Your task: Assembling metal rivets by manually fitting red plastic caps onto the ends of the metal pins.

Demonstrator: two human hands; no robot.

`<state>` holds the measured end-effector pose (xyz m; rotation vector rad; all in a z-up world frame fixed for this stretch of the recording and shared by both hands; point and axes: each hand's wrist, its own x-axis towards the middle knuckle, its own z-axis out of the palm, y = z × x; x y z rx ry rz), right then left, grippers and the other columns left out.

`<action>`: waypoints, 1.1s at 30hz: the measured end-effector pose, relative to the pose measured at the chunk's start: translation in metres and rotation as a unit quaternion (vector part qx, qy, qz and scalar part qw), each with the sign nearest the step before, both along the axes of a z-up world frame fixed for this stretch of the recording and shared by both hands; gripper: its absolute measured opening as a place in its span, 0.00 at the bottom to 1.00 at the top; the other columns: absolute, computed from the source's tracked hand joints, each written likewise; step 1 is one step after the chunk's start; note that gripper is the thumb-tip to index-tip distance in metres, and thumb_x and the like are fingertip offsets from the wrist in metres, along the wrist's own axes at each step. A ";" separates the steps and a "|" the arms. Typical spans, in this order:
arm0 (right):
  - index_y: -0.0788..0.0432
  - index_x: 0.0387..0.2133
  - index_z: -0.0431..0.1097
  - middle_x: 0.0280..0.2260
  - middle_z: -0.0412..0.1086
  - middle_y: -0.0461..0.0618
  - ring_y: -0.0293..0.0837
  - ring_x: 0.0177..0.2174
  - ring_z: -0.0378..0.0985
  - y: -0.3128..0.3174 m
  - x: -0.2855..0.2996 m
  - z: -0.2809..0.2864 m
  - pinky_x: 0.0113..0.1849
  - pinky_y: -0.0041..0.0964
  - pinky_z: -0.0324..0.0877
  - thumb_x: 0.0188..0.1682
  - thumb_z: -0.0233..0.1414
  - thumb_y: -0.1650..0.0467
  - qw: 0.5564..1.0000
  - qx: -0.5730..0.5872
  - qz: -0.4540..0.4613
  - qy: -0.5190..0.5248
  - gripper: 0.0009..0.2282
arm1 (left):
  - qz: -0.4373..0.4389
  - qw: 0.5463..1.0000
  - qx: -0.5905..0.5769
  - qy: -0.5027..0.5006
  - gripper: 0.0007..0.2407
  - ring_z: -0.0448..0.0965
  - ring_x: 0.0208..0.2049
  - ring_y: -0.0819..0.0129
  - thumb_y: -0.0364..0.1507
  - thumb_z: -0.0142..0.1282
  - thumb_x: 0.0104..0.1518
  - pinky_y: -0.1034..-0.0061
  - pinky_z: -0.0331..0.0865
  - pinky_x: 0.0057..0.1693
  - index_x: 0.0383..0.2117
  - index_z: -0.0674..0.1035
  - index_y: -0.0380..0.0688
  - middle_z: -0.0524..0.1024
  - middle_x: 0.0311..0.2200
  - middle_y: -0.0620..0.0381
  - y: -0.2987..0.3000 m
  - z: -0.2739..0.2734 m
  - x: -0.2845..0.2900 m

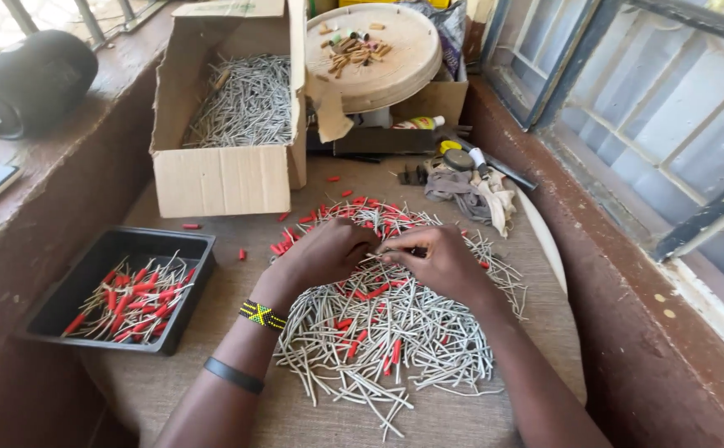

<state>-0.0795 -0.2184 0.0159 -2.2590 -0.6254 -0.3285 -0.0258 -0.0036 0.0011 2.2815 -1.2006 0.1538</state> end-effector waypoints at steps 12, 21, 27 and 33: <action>0.57 0.49 0.77 0.31 0.81 0.54 0.39 0.33 0.81 -0.005 -0.010 0.016 0.41 0.38 0.75 0.55 0.53 0.70 0.995 0.078 -0.054 0.019 0.12 | -0.020 1.000 -0.002 -0.021 0.04 0.82 0.38 0.45 0.28 0.56 0.61 0.56 0.76 0.42 0.37 0.80 0.43 0.80 0.31 0.46 -0.001 0.000 0.001; 0.65 0.43 0.79 0.35 0.80 0.61 0.48 0.37 0.84 -0.013 0.010 0.002 0.42 0.41 0.77 0.54 0.55 0.73 0.993 0.111 -0.039 -0.027 0.08 | 0.074 0.975 0.094 -0.187 0.07 0.76 0.44 0.55 0.30 0.60 0.57 0.60 0.74 0.42 0.41 0.82 0.56 0.76 0.39 0.55 -0.013 -0.021 0.008; 0.68 0.47 0.76 0.35 0.80 0.60 0.40 0.34 0.79 -0.013 0.010 -0.003 0.41 0.37 0.79 0.52 0.57 0.76 0.956 0.286 0.003 -0.067 0.11 | 0.102 0.958 0.130 -0.234 0.12 0.75 0.44 0.59 0.40 0.61 0.54 0.63 0.73 0.43 0.42 0.81 0.56 0.78 0.39 0.58 -0.022 -0.039 0.020; 0.68 0.45 0.73 0.31 0.75 0.57 0.41 0.31 0.79 -0.017 0.019 -0.011 0.33 0.33 0.78 0.60 0.45 0.72 0.943 0.334 0.016 0.001 0.11 | 0.075 0.979 0.049 -0.186 0.07 0.77 0.39 0.57 0.36 0.58 0.58 0.60 0.72 0.41 0.33 0.77 0.50 0.77 0.28 0.59 -0.020 -0.024 0.009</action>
